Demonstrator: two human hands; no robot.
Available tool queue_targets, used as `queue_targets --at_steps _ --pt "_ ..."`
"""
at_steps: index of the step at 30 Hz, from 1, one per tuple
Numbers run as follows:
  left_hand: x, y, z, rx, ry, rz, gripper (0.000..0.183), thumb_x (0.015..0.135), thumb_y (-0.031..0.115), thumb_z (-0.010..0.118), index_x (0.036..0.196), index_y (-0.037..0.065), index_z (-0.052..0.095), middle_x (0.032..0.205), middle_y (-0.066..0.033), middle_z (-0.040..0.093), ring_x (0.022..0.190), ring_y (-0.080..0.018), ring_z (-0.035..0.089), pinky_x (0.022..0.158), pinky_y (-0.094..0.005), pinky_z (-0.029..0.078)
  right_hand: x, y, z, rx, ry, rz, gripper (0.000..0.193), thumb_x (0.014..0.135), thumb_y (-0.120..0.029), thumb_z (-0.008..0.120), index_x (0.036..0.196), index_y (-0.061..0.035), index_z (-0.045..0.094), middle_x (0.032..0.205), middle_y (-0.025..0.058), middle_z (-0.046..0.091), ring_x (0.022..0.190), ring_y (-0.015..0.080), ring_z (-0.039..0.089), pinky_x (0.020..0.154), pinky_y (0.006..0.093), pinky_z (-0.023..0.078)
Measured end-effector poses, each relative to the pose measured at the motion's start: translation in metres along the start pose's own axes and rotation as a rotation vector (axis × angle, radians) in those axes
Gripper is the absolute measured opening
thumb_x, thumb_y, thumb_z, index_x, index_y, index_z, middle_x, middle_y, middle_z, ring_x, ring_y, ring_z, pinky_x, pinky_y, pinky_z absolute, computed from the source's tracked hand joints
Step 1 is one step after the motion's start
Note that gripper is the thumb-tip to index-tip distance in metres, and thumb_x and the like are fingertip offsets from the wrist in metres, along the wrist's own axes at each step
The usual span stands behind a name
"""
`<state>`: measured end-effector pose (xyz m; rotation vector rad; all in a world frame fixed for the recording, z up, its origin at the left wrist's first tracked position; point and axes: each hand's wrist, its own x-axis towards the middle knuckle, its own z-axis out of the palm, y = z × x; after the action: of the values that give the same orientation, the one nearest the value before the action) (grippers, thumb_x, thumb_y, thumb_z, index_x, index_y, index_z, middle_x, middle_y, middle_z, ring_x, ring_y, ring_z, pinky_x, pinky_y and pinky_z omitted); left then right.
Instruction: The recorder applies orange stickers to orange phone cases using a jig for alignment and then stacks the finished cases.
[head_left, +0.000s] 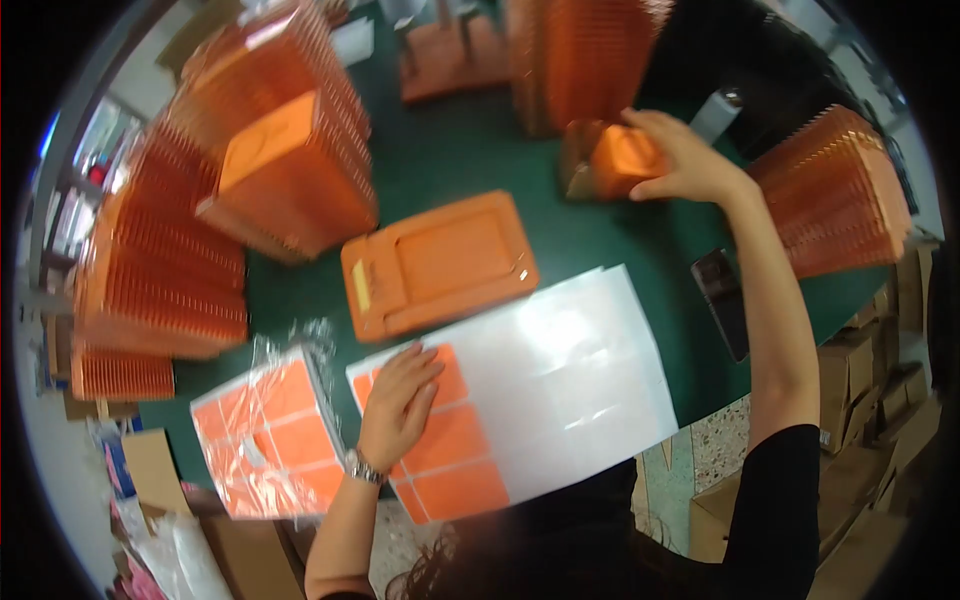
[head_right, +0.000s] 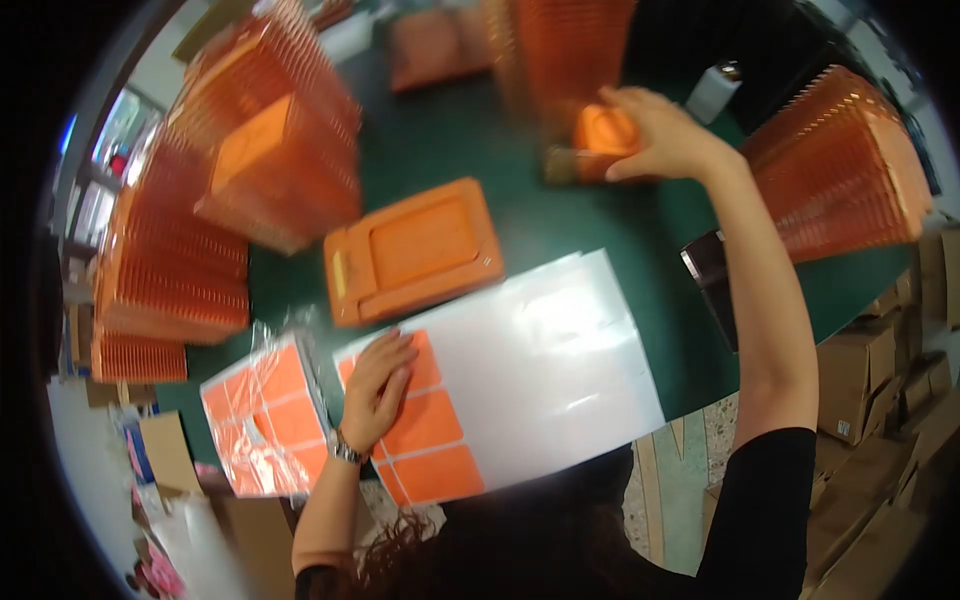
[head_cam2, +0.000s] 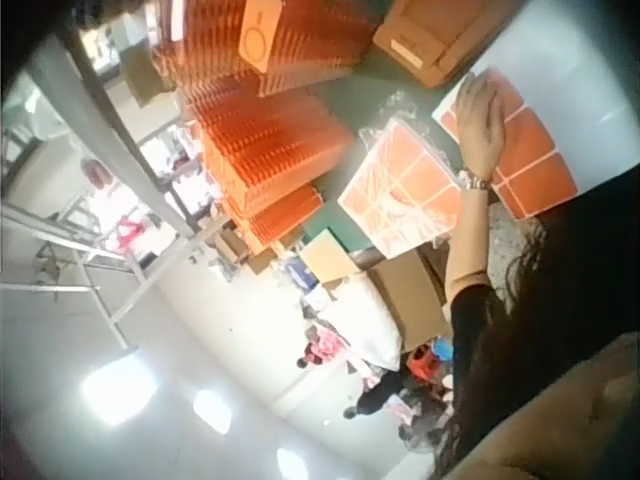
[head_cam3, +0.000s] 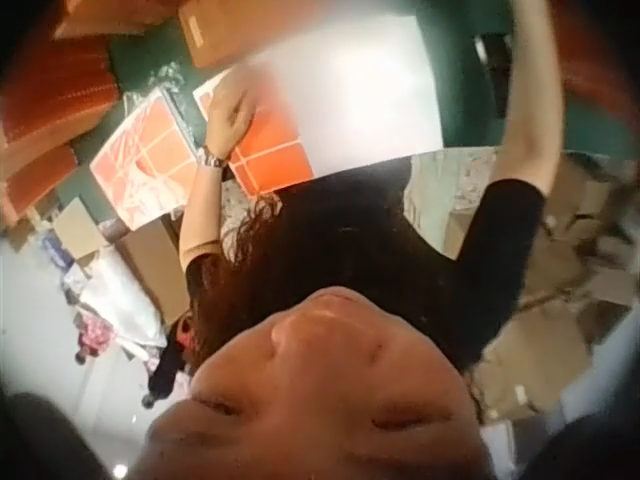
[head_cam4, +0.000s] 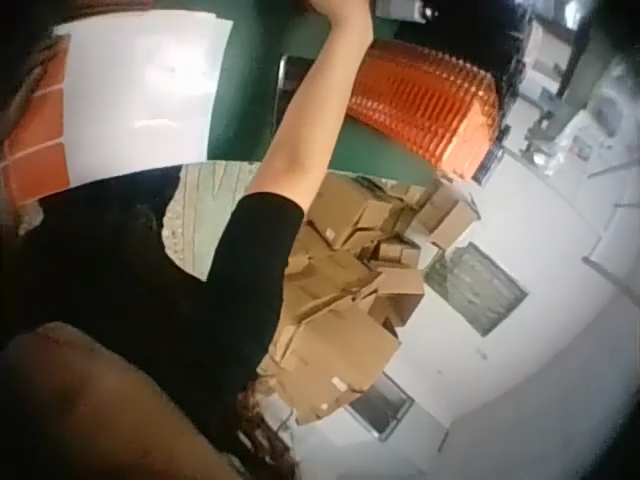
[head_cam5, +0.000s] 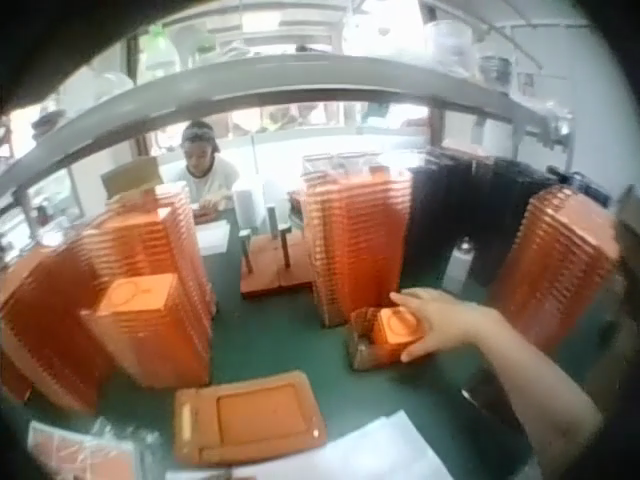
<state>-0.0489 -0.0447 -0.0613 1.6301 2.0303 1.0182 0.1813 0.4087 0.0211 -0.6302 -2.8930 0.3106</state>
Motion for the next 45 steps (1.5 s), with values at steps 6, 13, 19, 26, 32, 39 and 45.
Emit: queue_targets --at_steps 6,13,19,26,32,39,45 --pt "-0.011 -0.012 -0.003 0.08 0.041 0.073 0.024 0.091 0.006 0.066 0.115 0.004 0.069 0.13 -0.0161 0.066 0.131 -0.0387 0.054 0.111 -0.0472 0.043 -0.075 -0.22 0.047 0.372 0.128 -0.226 0.039 0.082 -0.014 0.076 0.118 -0.0046 0.065 0.118 0.0143 0.064 0.114 0.0326 0.061 0.097 0.0417 0.051" --pt "-0.013 0.013 -0.009 0.204 0.073 0.145 0.024 0.096 0.01 0.063 0.118 0.004 0.068 0.136 -0.0135 0.063 0.135 -0.0354 0.051 0.113 -0.0454 0.042 -0.165 -0.354 0.111 0.461 -0.186 -0.368 0.031 0.082 -0.008 0.072 0.109 0.0038 0.064 0.12 0.0157 0.062 0.111 0.0325 0.06 0.089 0.0405 0.052" --pt "-0.108 0.061 -0.021 -0.146 0.224 -0.331 0.014 0.098 0.009 0.065 0.106 0.001 0.071 0.097 -0.0125 0.072 0.088 -0.0216 0.068 0.079 -0.0325 0.052 -0.182 -0.355 0.121 0.057 -0.104 -0.565 0.037 0.084 -0.015 0.068 0.112 0.0072 0.064 0.127 0.0212 0.06 0.122 0.0345 0.057 0.1 0.0398 0.052" --pt "-0.216 0.096 0.046 -0.815 0.018 -0.852 0.018 0.1 0.017 0.068 0.101 -0.001 0.073 0.086 -0.0027 0.073 0.071 -0.0056 0.059 0.064 -0.0237 0.048 -0.18 -0.355 0.113 0.011 -0.166 -0.657 0.039 0.084 -0.018 0.07 0.112 0.0091 0.064 0.13 0.0238 0.06 0.126 0.0362 0.056 0.1 0.0399 0.053" --pt "-0.208 0.1 0.075 -1.135 0.274 -0.949 0.019 0.099 0.018 0.069 0.106 0.001 0.075 0.079 0.0021 0.068 0.065 -0.0023 0.051 0.059 -0.0193 0.04 -0.181 -0.358 0.11 -0.054 -0.196 -0.725 0.036 0.085 -0.015 0.068 0.109 0.0111 0.064 0.128 0.0267 0.06 0.125 0.0385 0.058 0.093 0.0382 0.057" --pt "-0.204 0.102 0.083 -1.124 0.364 -0.92 0.017 0.1 0.016 0.069 0.104 0.001 0.076 0.07 0.0052 0.06 0.06 -0.0023 0.048 0.054 -0.0199 0.035 -0.188 -0.358 0.114 -0.026 -0.198 -0.722 0.035 0.08 -0.009 0.066 0.107 0.013 0.064 0.128 0.0321 0.059 0.124 0.0436 0.059 0.09 0.0407 0.059" --pt "-0.201 0.104 0.088 -1.112 0.424 -0.938 0.014 0.099 0.013 0.068 0.101 0.001 0.075 0.07 0.0046 0.06 0.059 -0.0026 0.048 0.054 -0.0201 0.035 -0.186 -0.361 0.114 -0.103 -0.205 -0.763 0.036 0.079 -0.011 0.065 0.105 0.0145 0.065 0.125 0.0352 0.06 0.121 0.0472 0.06 0.09 0.0428 0.059"
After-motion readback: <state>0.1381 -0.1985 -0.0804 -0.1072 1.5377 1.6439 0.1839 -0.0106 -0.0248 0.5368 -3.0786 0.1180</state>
